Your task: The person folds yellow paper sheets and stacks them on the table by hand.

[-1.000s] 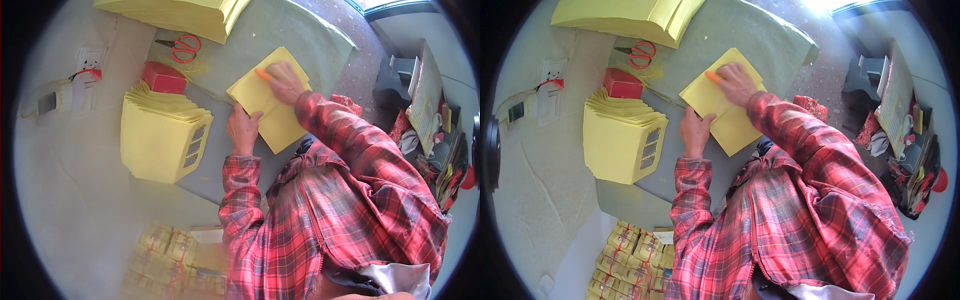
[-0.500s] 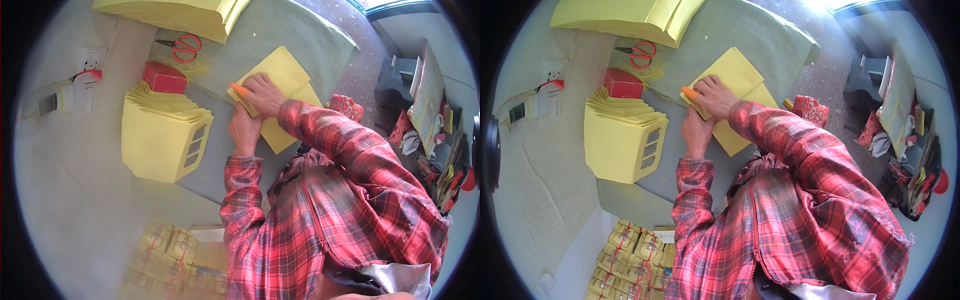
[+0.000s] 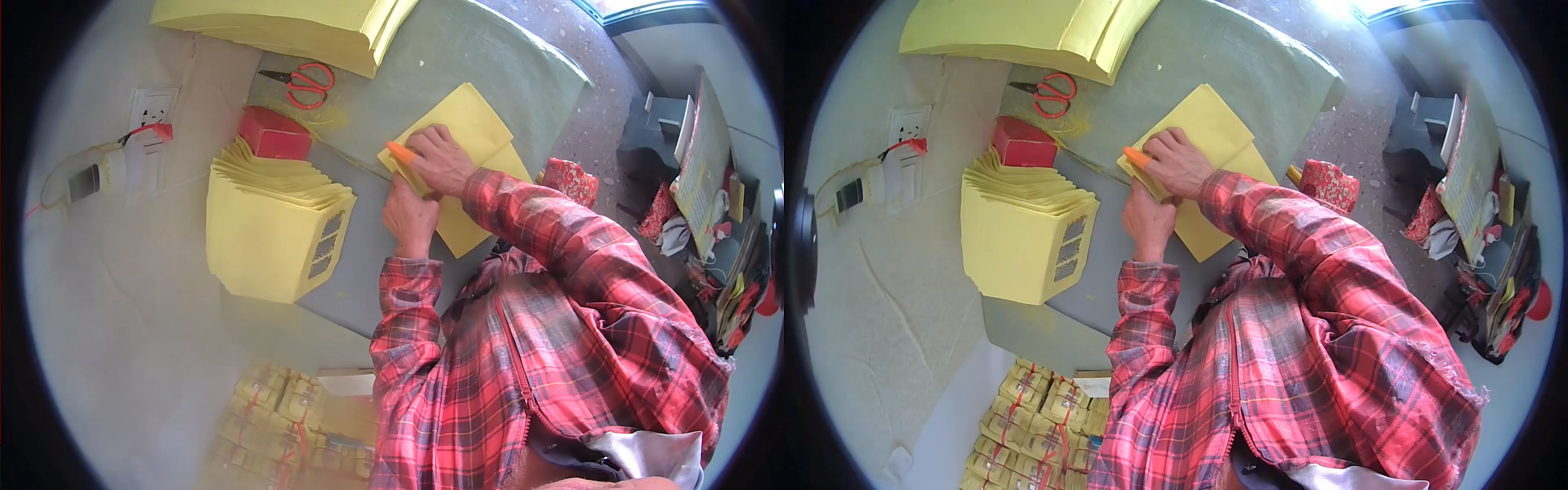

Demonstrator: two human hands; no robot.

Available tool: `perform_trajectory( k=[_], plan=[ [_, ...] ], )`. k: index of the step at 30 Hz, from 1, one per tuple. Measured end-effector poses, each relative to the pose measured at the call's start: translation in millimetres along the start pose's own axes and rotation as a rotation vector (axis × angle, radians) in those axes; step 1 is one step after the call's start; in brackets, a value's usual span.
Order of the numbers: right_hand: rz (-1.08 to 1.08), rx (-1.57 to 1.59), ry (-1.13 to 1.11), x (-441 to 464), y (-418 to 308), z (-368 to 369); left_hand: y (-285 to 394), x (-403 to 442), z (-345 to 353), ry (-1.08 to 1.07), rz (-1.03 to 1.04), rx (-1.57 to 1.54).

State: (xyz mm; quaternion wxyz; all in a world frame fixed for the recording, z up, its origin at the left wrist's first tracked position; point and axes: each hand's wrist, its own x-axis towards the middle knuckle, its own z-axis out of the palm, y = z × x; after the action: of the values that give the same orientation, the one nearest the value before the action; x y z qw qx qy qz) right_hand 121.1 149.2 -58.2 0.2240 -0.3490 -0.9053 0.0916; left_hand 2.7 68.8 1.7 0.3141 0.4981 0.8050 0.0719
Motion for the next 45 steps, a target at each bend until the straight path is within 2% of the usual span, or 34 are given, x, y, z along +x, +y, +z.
perform_trajectory(
  k=[7, 9, 12, 14, 16, 17, 19, 20, 24, 27, 29, 30, 31, 32, 36, 37, 39, 42, 45],
  plan=[
    [-0.011, -0.099, 0.011, -8, 40, -19, -17, 2, 5, -0.042, 0.054, -0.083],
    [0.043, -0.154, 0.018, -14, 57, -26, -27, 2, 8, -0.056, 0.084, -0.121],
    [0.015, -0.128, 0.142, -24, 102, -38, -33, -4, 14, 0.02, 0.153, -0.176],
    [0.329, -0.264, -0.147, -35, 136, -53, -33, -11, 18, 0.091, 0.226, -0.231],
    [0.572, -0.072, -0.149, -48, 156, -78, -25, -13, 18, 0.148, 0.24, -0.27],
    [0.552, -0.071, -0.155, -48, 151, -84, -21, -18, 17, 0.179, 0.252, -0.298],
    [0.401, 0.018, 0.198, -56, 125, -96, -15, -30, 14, 0.233, 0.28, -0.35],
    [0.393, 0.017, 0.192, -56, 114, -102, -9, -36, 8, 0.237, 0.273, -0.357],
    [0.79, 0.433, 0.207, -38, 75, -128, 15, -57, -29, 0.257, 0.407, -0.568],
    [0.687, 0.404, 0.181, -12, 36, -153, -2, -80, -56, 0.329, 0.461, -0.659],
    [0.592, 0.372, 0.153, 6, 11, -161, -22, -101, -79, 0.322, 0.279, -0.841],
    [0.457, 0.341, 0.189, 15, -3, -157, -35, -114, -95, 0.312, 0.186, -0.873],
    [0.322, 0.309, 0.223, 26, -18, -152, -46, -124, -105, 0.392, 0.146, -0.894],
    [0.322, 0.309, 0.224, 39, -39, -150, -65, -133, -112, 0.405, 0.057, -0.902],
    [0.165, 0.617, 0.0, 76, -112, -143, -130, -155, -126, 0.589, -0.165, -1.008],
    [0.175, 0.611, -0.002, 71, -113, -142, -141, -154, -132, 0.578, -0.165, -1.011],
    [-0.067, 0.518, -0.187, 56, -112, -131, -163, -148, -143, 0.7, -0.243, -0.912],
    [-0.096, 0.425, -0.31, -8, -84, -118, -179, -132, -154, 0.748, -0.321, -0.884],
    [0.024, 0.155, -0.539, -73, -52, -135, -187, -119, -155, 0.764, -0.292, -0.793]
  ],
)
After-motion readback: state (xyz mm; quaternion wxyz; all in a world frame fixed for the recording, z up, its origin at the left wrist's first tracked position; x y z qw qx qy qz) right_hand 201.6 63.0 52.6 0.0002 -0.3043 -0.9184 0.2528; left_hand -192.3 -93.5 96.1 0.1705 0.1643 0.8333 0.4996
